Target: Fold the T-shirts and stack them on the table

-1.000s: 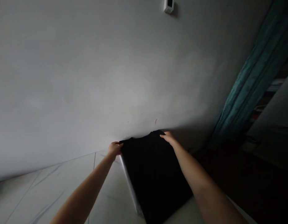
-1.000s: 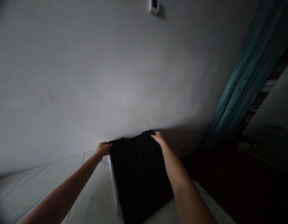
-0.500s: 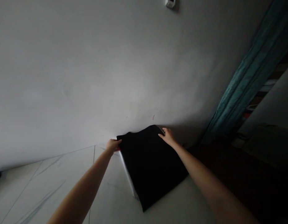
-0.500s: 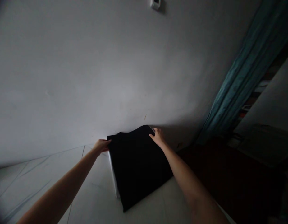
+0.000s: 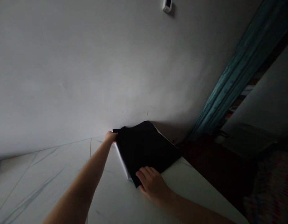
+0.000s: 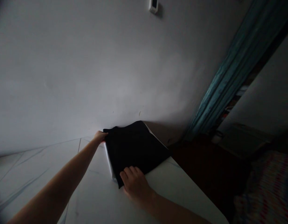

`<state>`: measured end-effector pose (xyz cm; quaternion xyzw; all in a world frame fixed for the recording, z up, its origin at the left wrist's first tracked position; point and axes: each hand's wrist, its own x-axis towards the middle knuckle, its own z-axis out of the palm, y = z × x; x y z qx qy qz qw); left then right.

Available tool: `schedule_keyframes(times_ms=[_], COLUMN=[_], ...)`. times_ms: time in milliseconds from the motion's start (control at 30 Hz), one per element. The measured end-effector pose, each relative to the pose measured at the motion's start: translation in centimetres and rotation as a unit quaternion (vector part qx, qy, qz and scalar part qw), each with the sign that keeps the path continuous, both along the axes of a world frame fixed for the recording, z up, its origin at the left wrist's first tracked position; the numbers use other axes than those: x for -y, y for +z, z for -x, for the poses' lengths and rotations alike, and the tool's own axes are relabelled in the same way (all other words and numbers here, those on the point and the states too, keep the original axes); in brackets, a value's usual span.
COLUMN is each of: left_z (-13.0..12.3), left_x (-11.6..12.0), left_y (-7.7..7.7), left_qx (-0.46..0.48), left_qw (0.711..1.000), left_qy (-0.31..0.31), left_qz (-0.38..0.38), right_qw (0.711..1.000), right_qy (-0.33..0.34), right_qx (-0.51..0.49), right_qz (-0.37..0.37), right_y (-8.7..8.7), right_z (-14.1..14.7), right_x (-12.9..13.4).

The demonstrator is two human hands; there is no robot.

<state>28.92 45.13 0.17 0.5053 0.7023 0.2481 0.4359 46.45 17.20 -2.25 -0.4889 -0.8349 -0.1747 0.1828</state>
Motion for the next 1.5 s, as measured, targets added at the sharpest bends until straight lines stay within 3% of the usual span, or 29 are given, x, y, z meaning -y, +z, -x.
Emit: schedule_keyframes(times_ms=[233, 467, 567, 767, 900, 1000, 1100, 1167, 1200, 1300, 1333, 1500], left_z=[0.5, 0.2, 0.5, 1.3, 1.4, 1.4, 1.4, 1.4, 1.3, 1.2, 1.2, 1.4], left_x=[0.3, -0.1, 0.0, 0.4, 0.4, 0.2, 0.1, 0.1, 0.2, 0.4, 0.4, 0.0], left_y=[0.2, 1.4, 1.2, 0.0, -0.3, -0.5, -0.8, -0.9, -0.9, -0.7, -0.7, -0.8], left_qx=[0.016, 0.046, 0.042, 0.001, -0.036, -0.062, -0.085, -0.099, -0.104, -0.116, -0.118, -0.112], left_qw=[1.000, 0.999, 0.999, 0.999, 0.998, 0.996, 0.992, 0.988, 0.986, 0.983, 0.982, 0.980], left_qy=[-0.012, -0.015, -0.015, -0.011, -0.012, -0.010, 0.008, 0.026, 0.032, 0.027, 0.019, -0.018], left_qz=[0.002, -0.025, -0.025, -0.033, -0.050, -0.065, -0.097, -0.118, -0.126, -0.142, -0.146, -0.161], right_qw=[0.995, 0.984, 0.985, 0.984, 0.988, 0.991, 0.984, 0.977, 0.974, 0.942, 0.932, 0.891], right_qy=[0.072, 0.101, 0.113, 0.145, 0.132, 0.128, 0.142, 0.109, 0.060, -0.189, -0.232, -0.341], right_qx=[0.002, -0.115, -0.109, -0.088, -0.070, -0.047, -0.077, -0.133, -0.164, -0.230, -0.239, -0.275], right_qz=[-0.073, -0.091, -0.070, -0.056, -0.025, 0.014, 0.078, 0.126, 0.143, 0.152, 0.146, 0.123], right_y=[-0.2, 2.2, 1.9, -0.4, -1.2, -0.9, 0.4, 1.7, 2.4, 4.0, 4.4, 4.1], right_z=[-0.6, -1.5, -1.1, -0.8, -0.5, 0.1, -0.2, -1.6, -2.7, -7.2, -8.8, -14.0], right_x=[-0.8, -1.3, -1.2, -1.4, -1.4, -1.1, -1.8, -3.8, -5.4, -11.9, -14.3, -24.2])
